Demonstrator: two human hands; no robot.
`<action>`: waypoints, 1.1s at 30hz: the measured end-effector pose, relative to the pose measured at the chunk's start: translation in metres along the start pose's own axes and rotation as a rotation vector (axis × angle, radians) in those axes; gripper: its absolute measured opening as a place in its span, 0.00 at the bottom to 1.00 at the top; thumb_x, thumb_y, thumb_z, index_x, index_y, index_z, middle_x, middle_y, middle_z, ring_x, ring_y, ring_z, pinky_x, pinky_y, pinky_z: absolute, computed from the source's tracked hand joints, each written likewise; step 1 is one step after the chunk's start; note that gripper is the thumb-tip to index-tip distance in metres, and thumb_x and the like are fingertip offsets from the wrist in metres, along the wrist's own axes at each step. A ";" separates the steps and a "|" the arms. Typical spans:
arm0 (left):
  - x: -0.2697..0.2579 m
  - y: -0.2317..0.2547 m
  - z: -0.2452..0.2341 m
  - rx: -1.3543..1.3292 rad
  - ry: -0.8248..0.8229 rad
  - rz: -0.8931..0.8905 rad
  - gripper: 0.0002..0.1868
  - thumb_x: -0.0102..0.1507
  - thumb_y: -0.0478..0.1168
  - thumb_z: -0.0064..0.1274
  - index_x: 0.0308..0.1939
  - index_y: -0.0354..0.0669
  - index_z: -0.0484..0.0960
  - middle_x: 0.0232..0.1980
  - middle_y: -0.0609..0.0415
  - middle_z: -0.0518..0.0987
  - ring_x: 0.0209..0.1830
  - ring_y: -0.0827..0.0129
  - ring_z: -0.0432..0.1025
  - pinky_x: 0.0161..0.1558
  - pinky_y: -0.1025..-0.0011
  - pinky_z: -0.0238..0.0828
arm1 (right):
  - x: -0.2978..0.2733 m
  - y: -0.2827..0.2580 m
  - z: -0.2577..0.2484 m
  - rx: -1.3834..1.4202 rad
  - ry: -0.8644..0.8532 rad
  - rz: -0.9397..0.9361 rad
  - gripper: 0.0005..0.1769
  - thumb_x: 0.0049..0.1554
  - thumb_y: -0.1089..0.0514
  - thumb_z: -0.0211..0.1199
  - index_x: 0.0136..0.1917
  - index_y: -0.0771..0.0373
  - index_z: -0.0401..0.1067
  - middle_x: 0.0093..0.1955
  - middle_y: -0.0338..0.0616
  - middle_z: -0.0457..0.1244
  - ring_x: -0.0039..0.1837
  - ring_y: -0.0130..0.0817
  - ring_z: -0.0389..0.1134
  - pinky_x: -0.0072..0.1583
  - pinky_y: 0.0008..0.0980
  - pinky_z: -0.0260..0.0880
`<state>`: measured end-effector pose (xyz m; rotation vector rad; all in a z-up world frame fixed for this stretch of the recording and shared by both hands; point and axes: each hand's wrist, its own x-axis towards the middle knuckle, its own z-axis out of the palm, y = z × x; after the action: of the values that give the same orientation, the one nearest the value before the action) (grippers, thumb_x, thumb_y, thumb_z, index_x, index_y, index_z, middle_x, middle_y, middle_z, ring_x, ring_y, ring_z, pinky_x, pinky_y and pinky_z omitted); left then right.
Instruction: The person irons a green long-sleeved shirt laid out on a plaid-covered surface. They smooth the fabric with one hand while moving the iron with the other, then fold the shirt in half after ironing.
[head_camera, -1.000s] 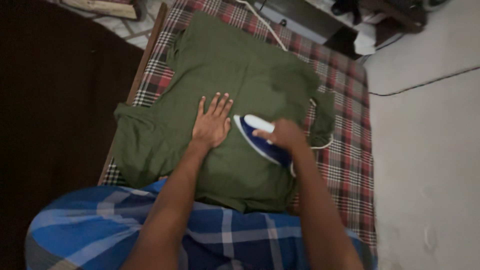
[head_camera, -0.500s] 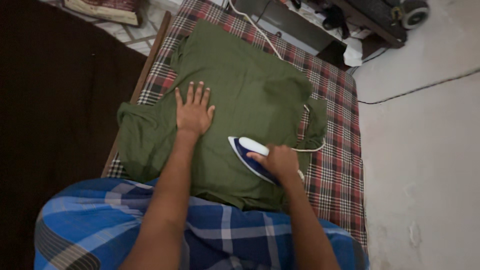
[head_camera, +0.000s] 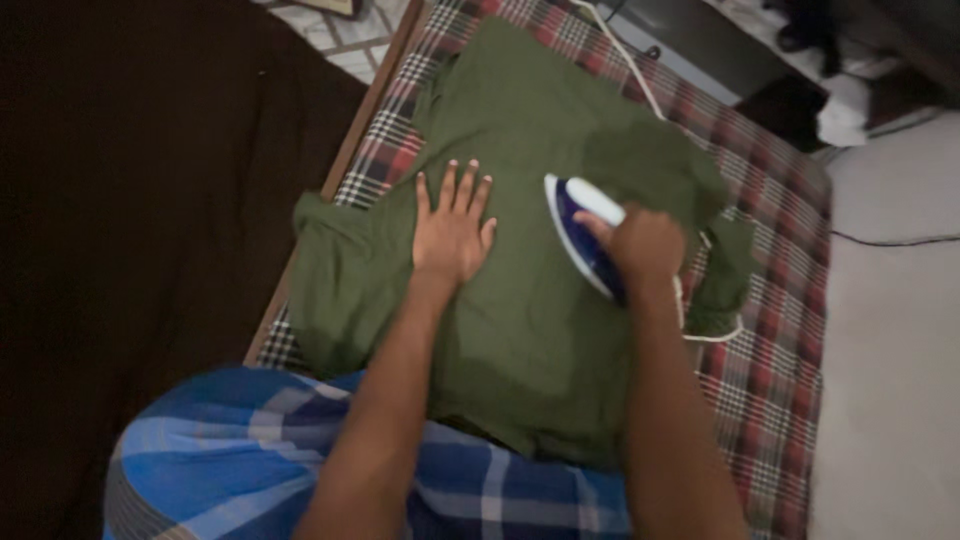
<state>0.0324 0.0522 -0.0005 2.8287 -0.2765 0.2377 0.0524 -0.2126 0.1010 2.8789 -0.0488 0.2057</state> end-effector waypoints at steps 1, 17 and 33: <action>0.001 -0.001 0.002 -0.008 0.010 0.005 0.36 0.69 0.59 0.36 0.79 0.51 0.57 0.84 0.53 0.48 0.84 0.56 0.40 0.77 0.37 0.30 | 0.012 0.001 0.005 0.003 -0.002 0.005 0.49 0.50 0.11 0.57 0.41 0.62 0.82 0.33 0.59 0.68 0.36 0.59 0.72 0.39 0.54 0.72; -0.002 -0.001 0.003 -0.040 0.058 0.011 0.36 0.69 0.58 0.38 0.79 0.52 0.58 0.84 0.52 0.48 0.84 0.57 0.39 0.76 0.37 0.30 | 0.023 0.008 -0.002 0.414 -0.448 -0.036 0.44 0.46 0.19 0.65 0.39 0.66 0.82 0.35 0.59 0.70 0.41 0.54 0.75 0.48 0.48 0.73; -0.003 0.006 0.010 -0.047 0.061 0.023 0.33 0.70 0.57 0.37 0.76 0.49 0.64 0.83 0.53 0.54 0.84 0.57 0.42 0.77 0.37 0.27 | -0.186 -0.040 -0.058 0.248 -0.100 -0.027 0.44 0.47 0.17 0.58 0.34 0.63 0.76 0.31 0.60 0.67 0.38 0.61 0.72 0.42 0.56 0.72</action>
<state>0.0295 0.0438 -0.0093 2.7673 -0.2976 0.3171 -0.1370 -0.1558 0.1201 3.1336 -0.0024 0.0666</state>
